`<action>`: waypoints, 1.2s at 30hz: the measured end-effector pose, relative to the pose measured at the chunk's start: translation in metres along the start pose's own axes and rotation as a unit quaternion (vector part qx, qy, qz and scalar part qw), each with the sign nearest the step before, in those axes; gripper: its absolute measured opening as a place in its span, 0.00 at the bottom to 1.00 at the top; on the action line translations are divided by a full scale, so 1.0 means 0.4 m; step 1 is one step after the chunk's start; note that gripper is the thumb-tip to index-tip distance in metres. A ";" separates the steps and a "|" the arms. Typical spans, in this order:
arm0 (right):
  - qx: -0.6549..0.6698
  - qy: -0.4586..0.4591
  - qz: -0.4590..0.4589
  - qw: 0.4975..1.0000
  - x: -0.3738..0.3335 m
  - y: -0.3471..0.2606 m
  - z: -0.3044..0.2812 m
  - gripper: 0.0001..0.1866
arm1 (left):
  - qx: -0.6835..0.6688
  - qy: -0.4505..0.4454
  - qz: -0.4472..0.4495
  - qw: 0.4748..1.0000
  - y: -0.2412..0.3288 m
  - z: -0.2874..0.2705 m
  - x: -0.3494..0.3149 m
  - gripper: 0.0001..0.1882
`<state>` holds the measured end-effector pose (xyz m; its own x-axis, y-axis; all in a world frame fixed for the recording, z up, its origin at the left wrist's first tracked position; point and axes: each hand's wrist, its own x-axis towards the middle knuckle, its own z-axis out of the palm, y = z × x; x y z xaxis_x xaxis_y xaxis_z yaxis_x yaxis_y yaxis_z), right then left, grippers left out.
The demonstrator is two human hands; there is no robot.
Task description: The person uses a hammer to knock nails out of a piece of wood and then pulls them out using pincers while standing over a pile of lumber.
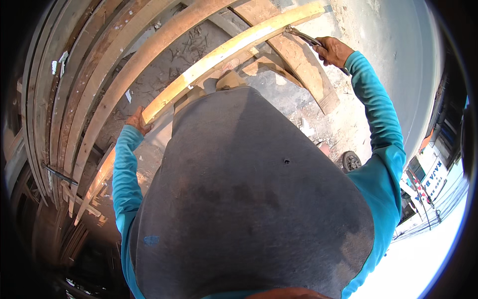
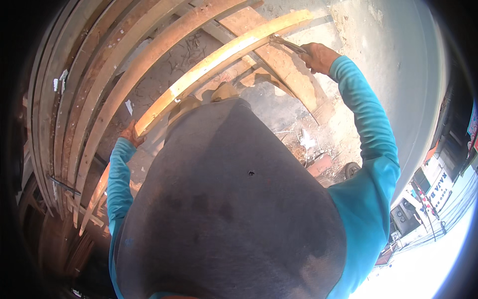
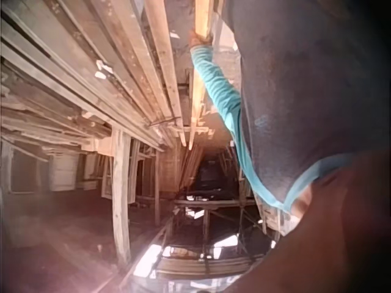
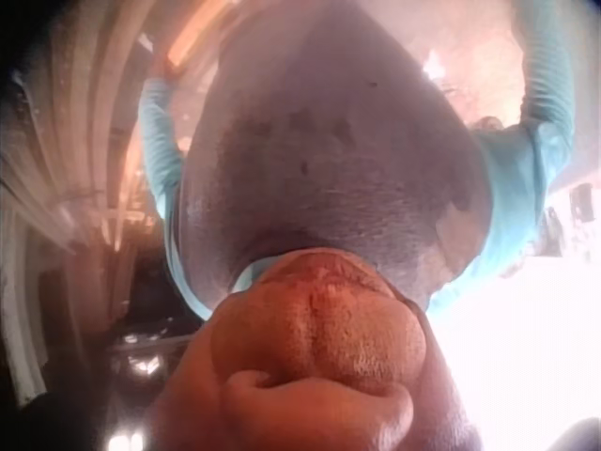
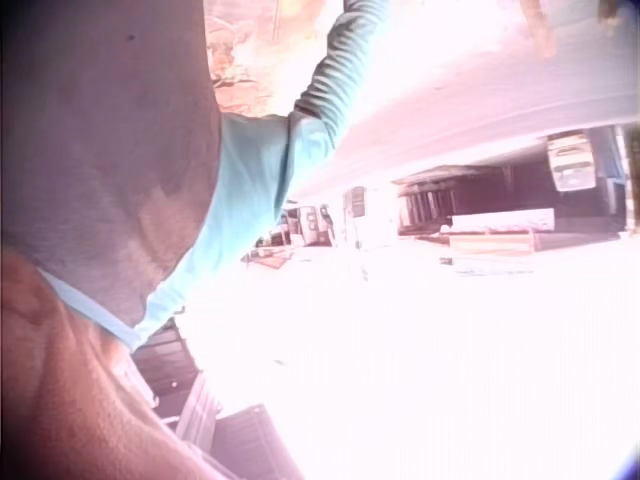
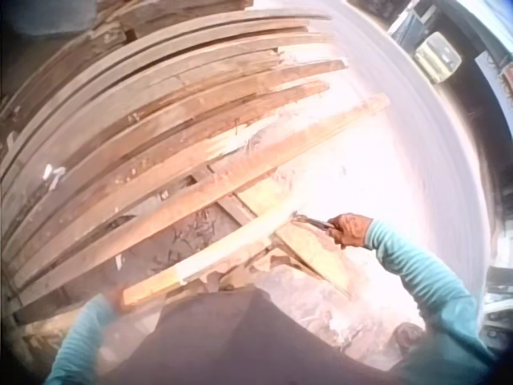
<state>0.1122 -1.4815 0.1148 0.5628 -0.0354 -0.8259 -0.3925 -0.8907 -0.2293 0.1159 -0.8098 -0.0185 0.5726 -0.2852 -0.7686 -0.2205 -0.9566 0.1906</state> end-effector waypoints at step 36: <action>0.731 -0.125 -0.081 0.666 -0.015 -0.040 0.201 0.22 | -0.005 -0.047 -0.011 0.999 -0.024 0.002 0.009 0.48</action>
<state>0.0568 -1.4305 0.0820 0.6162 0.2473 -0.7477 -0.7338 0.5250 -0.4312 0.1195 -0.8016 -0.0233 0.5001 -0.2573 -0.8268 -0.2001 -0.9633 0.1787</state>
